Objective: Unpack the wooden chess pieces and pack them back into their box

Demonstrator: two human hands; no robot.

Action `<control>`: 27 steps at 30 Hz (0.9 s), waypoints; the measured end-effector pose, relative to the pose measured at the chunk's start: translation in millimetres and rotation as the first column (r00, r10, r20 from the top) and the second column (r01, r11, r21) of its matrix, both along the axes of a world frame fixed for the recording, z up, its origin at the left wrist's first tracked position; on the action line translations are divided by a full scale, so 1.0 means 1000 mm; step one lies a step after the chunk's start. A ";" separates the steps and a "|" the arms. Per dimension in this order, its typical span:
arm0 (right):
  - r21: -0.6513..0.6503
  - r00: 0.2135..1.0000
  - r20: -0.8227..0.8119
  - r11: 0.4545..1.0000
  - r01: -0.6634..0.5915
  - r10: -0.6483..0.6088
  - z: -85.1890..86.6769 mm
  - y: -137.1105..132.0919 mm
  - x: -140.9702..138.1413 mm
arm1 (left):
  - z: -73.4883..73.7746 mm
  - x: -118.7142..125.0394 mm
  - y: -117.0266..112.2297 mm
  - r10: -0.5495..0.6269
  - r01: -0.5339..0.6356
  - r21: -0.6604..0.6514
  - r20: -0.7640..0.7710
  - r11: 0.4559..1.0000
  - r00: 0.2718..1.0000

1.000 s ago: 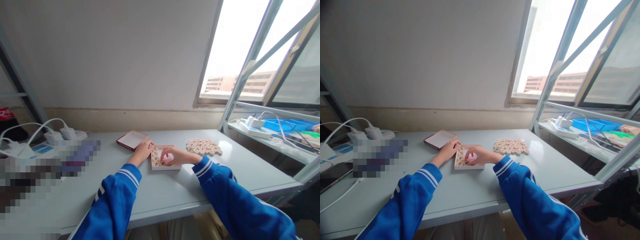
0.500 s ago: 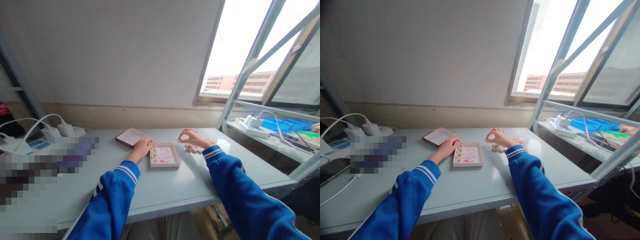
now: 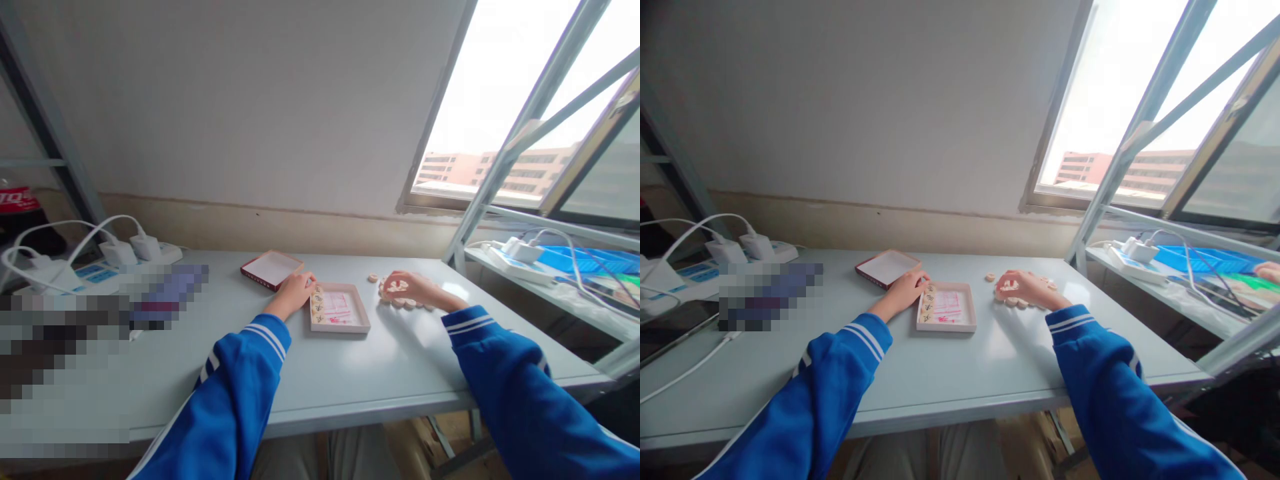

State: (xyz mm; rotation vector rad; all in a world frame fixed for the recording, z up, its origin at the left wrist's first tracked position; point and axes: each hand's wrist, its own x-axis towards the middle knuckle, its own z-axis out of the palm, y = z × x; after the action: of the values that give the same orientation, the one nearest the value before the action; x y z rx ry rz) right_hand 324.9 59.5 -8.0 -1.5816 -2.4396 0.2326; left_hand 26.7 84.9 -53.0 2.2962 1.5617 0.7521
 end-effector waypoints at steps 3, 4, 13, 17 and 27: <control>0.059 0.992 0.104 0.996 0.070 -0.076 -0.008 -0.007 0.002 | 0.000 0.000 -0.001 0.012 -0.012 -0.013 -0.003 1.000 1.000; 0.076 0.989 0.124 0.994 0.078 -0.087 -0.011 -0.007 0.003 | 0.000 0.000 -0.001 0.013 -0.013 -0.012 -0.003 1.000 1.000; 0.291 0.976 0.193 0.956 0.044 -0.104 -0.014 0.021 -0.022 | 0.003 0.000 -0.003 0.009 -0.009 -0.005 -0.007 1.000 1.000; 0.180 0.960 0.263 0.983 0.044 -0.091 -0.022 0.037 -0.021 | 0.002 -0.001 -0.002 0.010 -0.010 0.004 0.000 1.000 1.000; 0.251 0.986 0.054 0.954 -0.164 0.155 -0.004 0.011 -0.060 | -0.001 -0.002 0.002 -0.027 0.026 0.020 0.041 0.999 0.999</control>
State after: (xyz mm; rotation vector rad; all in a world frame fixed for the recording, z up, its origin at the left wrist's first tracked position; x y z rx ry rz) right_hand 265.0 70.7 -12.4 -1.2927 -2.5063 -0.0815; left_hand 25.0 86.9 -54.2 2.2951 1.5098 0.8063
